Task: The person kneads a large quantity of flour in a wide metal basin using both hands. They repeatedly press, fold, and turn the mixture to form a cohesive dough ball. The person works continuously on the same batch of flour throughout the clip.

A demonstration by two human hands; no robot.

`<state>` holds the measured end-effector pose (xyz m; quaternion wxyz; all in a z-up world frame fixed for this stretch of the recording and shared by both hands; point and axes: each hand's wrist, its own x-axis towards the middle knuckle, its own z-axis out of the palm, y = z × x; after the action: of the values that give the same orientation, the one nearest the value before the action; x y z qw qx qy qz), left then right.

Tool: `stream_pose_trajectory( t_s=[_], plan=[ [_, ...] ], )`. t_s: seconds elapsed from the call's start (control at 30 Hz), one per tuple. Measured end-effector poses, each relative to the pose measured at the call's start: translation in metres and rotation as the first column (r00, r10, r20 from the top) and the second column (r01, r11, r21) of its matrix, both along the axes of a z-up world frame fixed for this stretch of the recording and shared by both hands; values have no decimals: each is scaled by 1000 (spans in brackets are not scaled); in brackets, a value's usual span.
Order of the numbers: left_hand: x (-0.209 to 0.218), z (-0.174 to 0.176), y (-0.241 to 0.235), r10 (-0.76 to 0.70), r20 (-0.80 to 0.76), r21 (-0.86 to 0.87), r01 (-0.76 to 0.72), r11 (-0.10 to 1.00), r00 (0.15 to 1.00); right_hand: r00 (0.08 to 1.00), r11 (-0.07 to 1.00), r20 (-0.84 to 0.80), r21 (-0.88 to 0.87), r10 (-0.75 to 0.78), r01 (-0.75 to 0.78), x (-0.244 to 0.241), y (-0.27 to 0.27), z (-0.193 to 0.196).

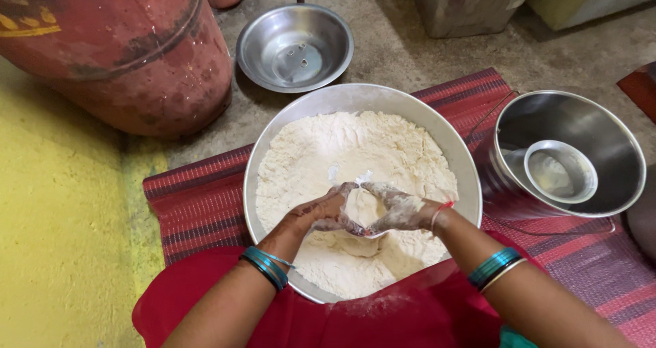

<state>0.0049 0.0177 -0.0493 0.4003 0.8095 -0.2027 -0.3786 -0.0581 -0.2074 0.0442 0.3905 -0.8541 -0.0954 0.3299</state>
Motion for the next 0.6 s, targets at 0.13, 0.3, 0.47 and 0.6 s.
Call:
stream_pose_trajectory(
  t_s=[0.13,0.3,0.47,0.6],
  plan=[
    [-11,-20,-7,-71,263,197,19,980,962,940,995,324,-43,103,-95,-9,3,-35],
    [-39,20,-11,-111,512,330,-77,941,852,843,979,538,-160,-18,123,-13,24,-45],
    [-35,34,-10,-45,604,247,-133,960,796,817,949,571,-211,-77,236,3,40,-38],
    [-16,20,-20,-8,624,258,-196,946,781,788,935,613,-243,-60,260,24,38,-49]
  ],
)
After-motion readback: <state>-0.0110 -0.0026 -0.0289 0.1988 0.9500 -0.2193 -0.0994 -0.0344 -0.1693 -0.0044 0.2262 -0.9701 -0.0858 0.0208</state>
